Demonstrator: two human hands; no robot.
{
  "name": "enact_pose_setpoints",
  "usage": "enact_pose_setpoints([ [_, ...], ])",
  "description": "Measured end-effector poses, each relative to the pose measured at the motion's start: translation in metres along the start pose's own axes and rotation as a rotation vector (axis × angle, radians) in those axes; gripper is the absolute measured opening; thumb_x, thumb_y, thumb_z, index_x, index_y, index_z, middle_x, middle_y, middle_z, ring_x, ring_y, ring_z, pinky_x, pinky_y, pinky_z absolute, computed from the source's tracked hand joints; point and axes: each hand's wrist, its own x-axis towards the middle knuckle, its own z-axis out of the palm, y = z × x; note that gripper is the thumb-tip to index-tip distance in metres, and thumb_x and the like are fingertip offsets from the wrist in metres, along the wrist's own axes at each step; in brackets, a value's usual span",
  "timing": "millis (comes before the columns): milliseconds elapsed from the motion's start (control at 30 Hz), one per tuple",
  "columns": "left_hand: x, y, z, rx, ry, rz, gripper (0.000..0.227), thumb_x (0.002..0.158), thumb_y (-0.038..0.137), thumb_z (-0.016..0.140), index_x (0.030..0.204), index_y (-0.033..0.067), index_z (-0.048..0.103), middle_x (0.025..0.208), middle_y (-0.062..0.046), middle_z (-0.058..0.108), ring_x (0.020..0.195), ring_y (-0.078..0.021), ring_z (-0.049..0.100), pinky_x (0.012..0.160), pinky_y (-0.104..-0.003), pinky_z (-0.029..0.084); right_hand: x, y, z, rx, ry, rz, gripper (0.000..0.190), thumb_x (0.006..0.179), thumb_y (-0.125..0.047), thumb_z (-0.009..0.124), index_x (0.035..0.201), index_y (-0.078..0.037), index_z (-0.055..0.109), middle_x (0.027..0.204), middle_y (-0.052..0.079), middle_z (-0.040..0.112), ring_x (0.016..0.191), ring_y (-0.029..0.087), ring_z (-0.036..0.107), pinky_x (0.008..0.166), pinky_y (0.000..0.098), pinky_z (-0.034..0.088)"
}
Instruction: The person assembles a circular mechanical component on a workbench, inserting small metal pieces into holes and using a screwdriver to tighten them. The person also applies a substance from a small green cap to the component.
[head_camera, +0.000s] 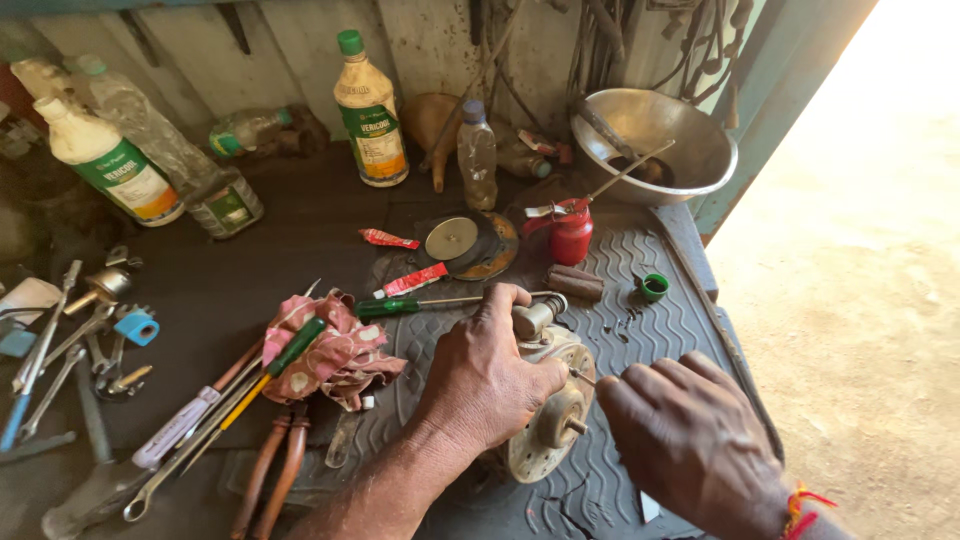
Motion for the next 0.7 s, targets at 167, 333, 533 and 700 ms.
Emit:
enact_pose_setpoints([
  [167,0.001,-0.002,0.001,0.042,0.033,0.04,0.064,0.072,0.03,0.078,0.126,0.0091,0.052,0.1,-0.018,0.074,0.094,-0.0382,0.072,0.084,-0.046,0.056,0.004,-0.014,0.009,0.483,-0.116,0.665,0.013,0.092,-0.023,0.07,0.096,-0.01,0.072,0.069,0.006,0.066,0.062,0.02,0.06,0.061,0.0318,0.049],
  [333,-0.003,0.003,0.002,0.035,-0.003,0.029,0.065,0.07,0.03,0.078,0.126,0.0105,0.051,0.099,-0.016,0.074,0.093,-0.0366,0.073,0.084,-0.045,0.056,0.0,-0.005,0.024,1.282,-0.115,1.198,0.024,0.092,-0.021,0.07,0.097,0.002,0.071,0.067,0.002,0.053,0.06,0.015,0.042,0.052,0.0319,0.035],
  [533,0.0,0.0,0.001,0.001,-0.001,0.058,0.064,0.07,0.031,0.078,0.125,0.0095,0.051,0.099,-0.015,0.075,0.093,-0.0344,0.073,0.084,-0.043,0.057,-0.005,-0.013,-0.003,0.934,0.039,0.865,0.047,0.087,-0.029,0.073,0.13,-0.011,0.065,0.094,0.007,0.067,0.074,0.014,0.06,0.063,0.0281,0.049],
  [700,0.001,-0.007,0.001,0.019,0.014,0.068,0.065,0.069,0.032,0.079,0.124,0.0092,0.051,0.099,-0.015,0.075,0.093,-0.0352,0.073,0.084,-0.044,0.056,-0.015,-0.018,-0.024,0.136,0.286,0.272,0.033,0.076,-0.019,0.081,0.108,-0.014,0.075,0.089,0.007,0.066,0.07,0.019,0.066,0.059,0.0313,0.053],
])
